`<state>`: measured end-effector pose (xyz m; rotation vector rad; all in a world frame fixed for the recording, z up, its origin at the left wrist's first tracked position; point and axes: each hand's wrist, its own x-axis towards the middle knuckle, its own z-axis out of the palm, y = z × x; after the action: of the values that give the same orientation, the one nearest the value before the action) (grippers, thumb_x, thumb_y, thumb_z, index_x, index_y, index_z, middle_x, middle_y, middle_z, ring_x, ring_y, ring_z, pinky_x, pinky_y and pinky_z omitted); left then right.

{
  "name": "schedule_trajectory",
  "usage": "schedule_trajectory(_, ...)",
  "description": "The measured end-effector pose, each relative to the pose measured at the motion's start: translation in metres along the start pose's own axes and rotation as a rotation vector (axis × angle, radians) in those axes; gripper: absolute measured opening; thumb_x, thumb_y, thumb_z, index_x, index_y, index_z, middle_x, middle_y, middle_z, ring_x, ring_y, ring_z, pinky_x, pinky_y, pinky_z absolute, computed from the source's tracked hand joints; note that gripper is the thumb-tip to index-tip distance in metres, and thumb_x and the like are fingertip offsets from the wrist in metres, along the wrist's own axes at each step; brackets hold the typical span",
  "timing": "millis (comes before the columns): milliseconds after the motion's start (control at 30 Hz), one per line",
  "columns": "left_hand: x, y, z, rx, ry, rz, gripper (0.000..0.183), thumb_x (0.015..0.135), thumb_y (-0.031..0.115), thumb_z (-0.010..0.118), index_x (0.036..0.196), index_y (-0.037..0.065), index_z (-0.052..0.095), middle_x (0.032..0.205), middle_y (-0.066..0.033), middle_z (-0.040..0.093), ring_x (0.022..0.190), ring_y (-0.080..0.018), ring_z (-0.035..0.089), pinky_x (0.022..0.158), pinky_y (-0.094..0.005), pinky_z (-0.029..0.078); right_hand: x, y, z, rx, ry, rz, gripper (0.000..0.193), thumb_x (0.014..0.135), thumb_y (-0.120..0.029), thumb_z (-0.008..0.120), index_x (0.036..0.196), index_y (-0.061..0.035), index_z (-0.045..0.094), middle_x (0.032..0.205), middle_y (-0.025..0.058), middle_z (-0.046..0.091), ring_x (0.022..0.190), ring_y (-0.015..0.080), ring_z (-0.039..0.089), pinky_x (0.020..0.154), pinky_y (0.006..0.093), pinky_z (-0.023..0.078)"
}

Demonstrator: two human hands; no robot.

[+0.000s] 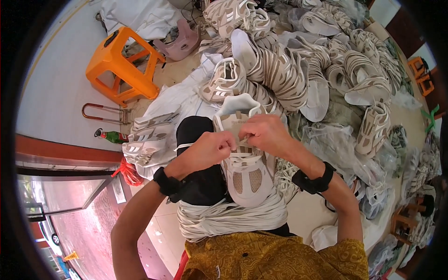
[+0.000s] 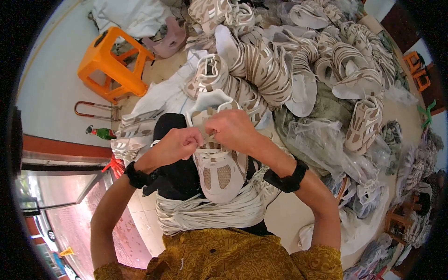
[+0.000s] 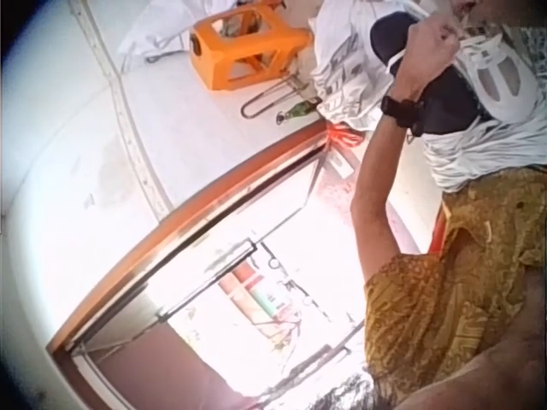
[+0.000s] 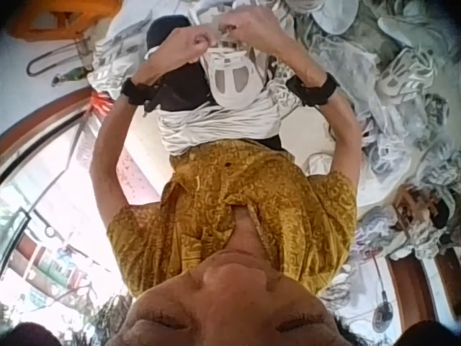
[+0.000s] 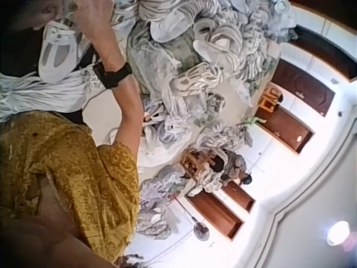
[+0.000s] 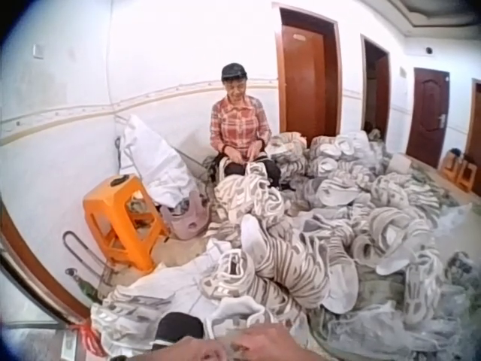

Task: The recorder is lacing up white and tan sneakers in a shoe manufacturing environment.

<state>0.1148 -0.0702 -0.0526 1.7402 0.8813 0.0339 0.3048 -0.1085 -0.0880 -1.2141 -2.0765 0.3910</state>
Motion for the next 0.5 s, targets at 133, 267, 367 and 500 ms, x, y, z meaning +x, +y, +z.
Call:
schedule_trajectory(133,0.004,-0.006,0.003,0.233,0.038,0.218,0.012,0.073,0.006,0.05,0.085,0.001,0.049,0.062,-0.0131,0.053,0.058,-0.0236,0.055,0.055,-0.031,0.044,0.001,0.0,-0.006,0.045,-0.046,0.051,0.013,0.056,-0.006,0.059,0.068,-0.0087,0.061,0.063,0.0049,0.056,0.062,0.0228,0.055,0.054,0.0339,0.043)
schedule_trajectory(267,0.006,-0.016,0.015,0.453,0.256,0.338,0.013,0.074,0.007,0.052,0.085,0.002,0.046,0.068,-0.0134,0.054,0.065,-0.0263,0.056,0.057,-0.0356,0.045,-0.001,0.008,-0.014,-0.054,-0.136,0.022,0.015,0.055,-0.005,0.06,0.07,-0.0068,0.061,0.063,0.0053,0.057,0.061,0.0214,0.055,0.054,0.0319,0.043)
schedule_trajectory(367,0.012,-0.022,0.019,0.739,0.53,0.438,0.018,0.075,0.009,0.055,0.091,0.004,0.047,0.079,-0.0139,0.054,0.075,-0.0324,0.054,0.062,-0.0376,0.044,-0.02,0.04,-0.025,0.094,-0.169,0.178,0.018,0.054,-0.004,0.059,0.071,-0.0054,0.062,0.064,0.0064,0.059,0.06,0.0195,0.057,0.055,0.0293,0.044)
schedule_trajectory(500,0.002,-0.012,0.006,0.72,0.481,0.397,0.017,0.075,0.009,0.055,0.089,0.004,0.048,0.08,-0.0127,0.052,0.077,-0.0293,0.054,0.063,-0.037,0.044,-0.026,0.048,-0.017,0.444,-0.199,0.538,0.021,0.053,-0.001,0.058,0.073,-0.0022,0.063,0.065,0.0063,0.061,0.058,0.0116,0.057,0.056,0.0236,0.044)
